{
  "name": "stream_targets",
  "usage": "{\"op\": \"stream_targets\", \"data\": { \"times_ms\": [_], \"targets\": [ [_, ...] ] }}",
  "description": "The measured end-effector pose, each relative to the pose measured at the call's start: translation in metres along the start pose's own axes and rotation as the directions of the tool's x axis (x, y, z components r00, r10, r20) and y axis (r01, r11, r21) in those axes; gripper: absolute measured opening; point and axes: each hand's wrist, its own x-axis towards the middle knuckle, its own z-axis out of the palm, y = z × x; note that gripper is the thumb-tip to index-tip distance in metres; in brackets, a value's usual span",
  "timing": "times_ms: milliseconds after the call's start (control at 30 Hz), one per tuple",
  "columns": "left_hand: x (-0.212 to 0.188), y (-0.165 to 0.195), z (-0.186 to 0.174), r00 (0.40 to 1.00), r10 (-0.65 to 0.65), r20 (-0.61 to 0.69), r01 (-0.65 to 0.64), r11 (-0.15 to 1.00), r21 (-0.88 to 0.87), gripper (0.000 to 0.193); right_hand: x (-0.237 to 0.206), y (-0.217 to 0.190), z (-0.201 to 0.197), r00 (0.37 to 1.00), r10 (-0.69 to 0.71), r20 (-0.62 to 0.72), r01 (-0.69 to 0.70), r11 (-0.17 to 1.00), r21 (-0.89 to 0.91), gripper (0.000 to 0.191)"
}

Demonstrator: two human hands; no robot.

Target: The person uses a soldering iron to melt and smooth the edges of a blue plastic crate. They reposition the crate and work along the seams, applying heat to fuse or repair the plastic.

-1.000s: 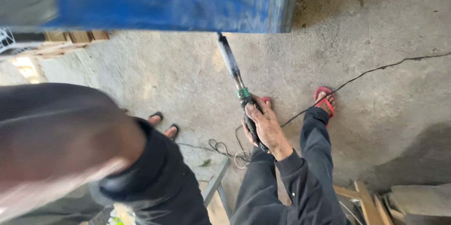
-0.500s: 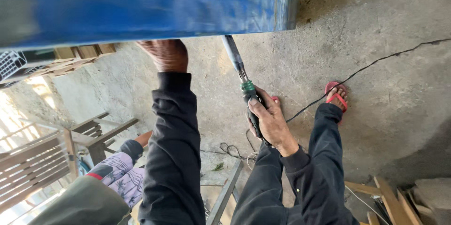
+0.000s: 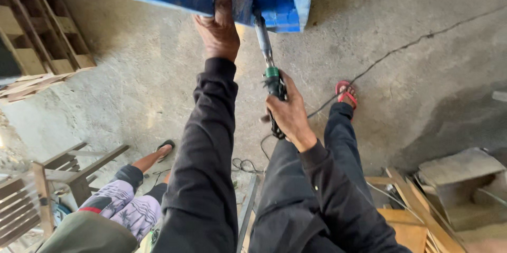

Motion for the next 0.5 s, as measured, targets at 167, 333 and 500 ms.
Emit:
{"op": "stream_targets", "data": {
  "times_ms": [167, 333, 500],
  "targets": [
    [0.003, 0.011, 0.003, 0.984, -0.154, 0.095, 0.181, 0.84, -0.511, 0.016, -0.004, -0.002, 0.018, 0.999, 0.052, -0.006, -0.052, 0.999, 0.015, 0.068],
    [0.013, 0.026, -0.001, 0.942, -0.275, 0.19, 0.334, 0.734, -0.591, 0.023, -0.003, -0.006, 0.045, 0.998, -0.068, 0.003, 0.068, 0.992, -0.108, 0.079],
    [0.016, 0.041, -0.004, 0.914, -0.303, 0.269, 0.402, 0.593, -0.698, 0.03, -0.005, -0.018, 0.064, 0.997, 0.033, -0.065, -0.048, 0.969, -0.243, 0.086]
  ]
}}
